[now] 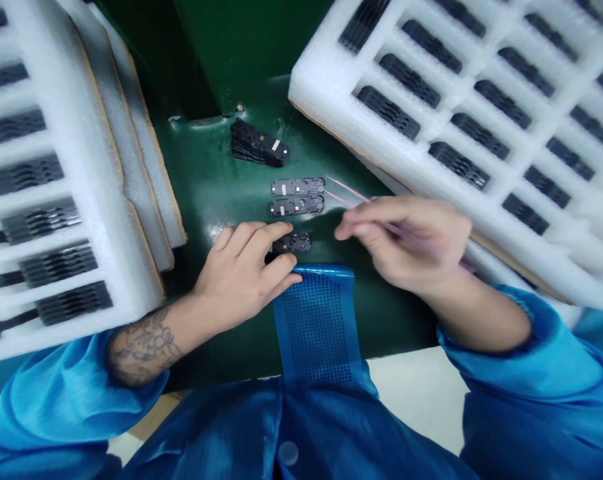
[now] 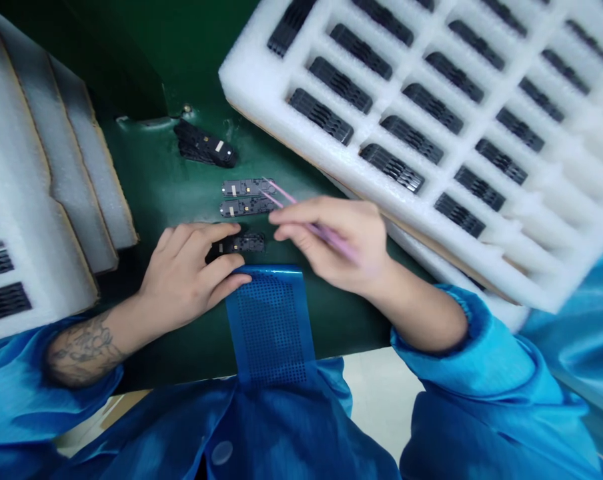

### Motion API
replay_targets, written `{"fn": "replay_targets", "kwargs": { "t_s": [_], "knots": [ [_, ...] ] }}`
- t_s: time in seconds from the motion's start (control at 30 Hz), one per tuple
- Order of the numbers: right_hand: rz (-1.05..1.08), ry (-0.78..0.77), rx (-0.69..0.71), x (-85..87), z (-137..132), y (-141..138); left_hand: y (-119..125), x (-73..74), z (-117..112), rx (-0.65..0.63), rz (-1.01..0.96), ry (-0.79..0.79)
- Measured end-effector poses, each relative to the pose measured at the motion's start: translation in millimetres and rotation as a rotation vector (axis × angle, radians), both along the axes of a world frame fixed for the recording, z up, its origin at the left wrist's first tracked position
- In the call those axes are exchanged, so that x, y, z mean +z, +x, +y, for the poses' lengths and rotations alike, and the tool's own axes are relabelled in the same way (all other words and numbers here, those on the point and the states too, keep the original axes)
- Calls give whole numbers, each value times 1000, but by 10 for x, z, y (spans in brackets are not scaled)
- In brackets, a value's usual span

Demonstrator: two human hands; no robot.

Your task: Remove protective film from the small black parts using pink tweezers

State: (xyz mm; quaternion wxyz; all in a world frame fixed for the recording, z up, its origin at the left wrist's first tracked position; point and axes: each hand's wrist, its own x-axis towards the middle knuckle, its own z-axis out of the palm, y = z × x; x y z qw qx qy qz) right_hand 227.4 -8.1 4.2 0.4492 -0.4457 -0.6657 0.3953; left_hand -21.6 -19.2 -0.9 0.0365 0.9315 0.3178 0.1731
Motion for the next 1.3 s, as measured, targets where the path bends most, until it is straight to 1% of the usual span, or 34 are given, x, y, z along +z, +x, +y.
{"fn": "replay_targets", "kwargs": {
  "t_s": [0.07, 0.1, 0.17, 0.33, 0.4, 0.47, 0.67, 0.83, 0.9, 1.03, 1.3],
  "knots": [
    [-99, 62, 141, -33, 13, -25, 3, 2, -3, 5, 6, -11],
    [-122, 73, 191, -47, 21, -35, 5, 3, -4, 9, 8, -16],
    [-96, 41, 217, -57, 27, -43, 5, 5, -3, 15, 4, -20],
    [253, -324, 147, -21, -20, 12, -12, 6, 10, 21, -49, -19],
    [318, -385, 154, -19, -36, 32, -23, 4, 14, 26, -80, -49],
    [353, -386, 176, -26, -39, 35, -35, 4, 15, 38, -131, -92],
    [419, -302, 283, -49, -35, 10, -57, 36, 24, 108, -307, -187],
    [434, -281, 341, -83, -84, -17, -48, 73, 62, 261, -447, -384],
    [428, -273, 358, -96, -99, -34, -40, 77, 75, 304, -489, -431],
    [398, -254, 376, -92, -104, -61, -26, 72, 85, 340, -501, -418],
    [322, -240, 386, -18, -94, -94, -5, 58, 86, 322, -469, -396]
  ]
}}
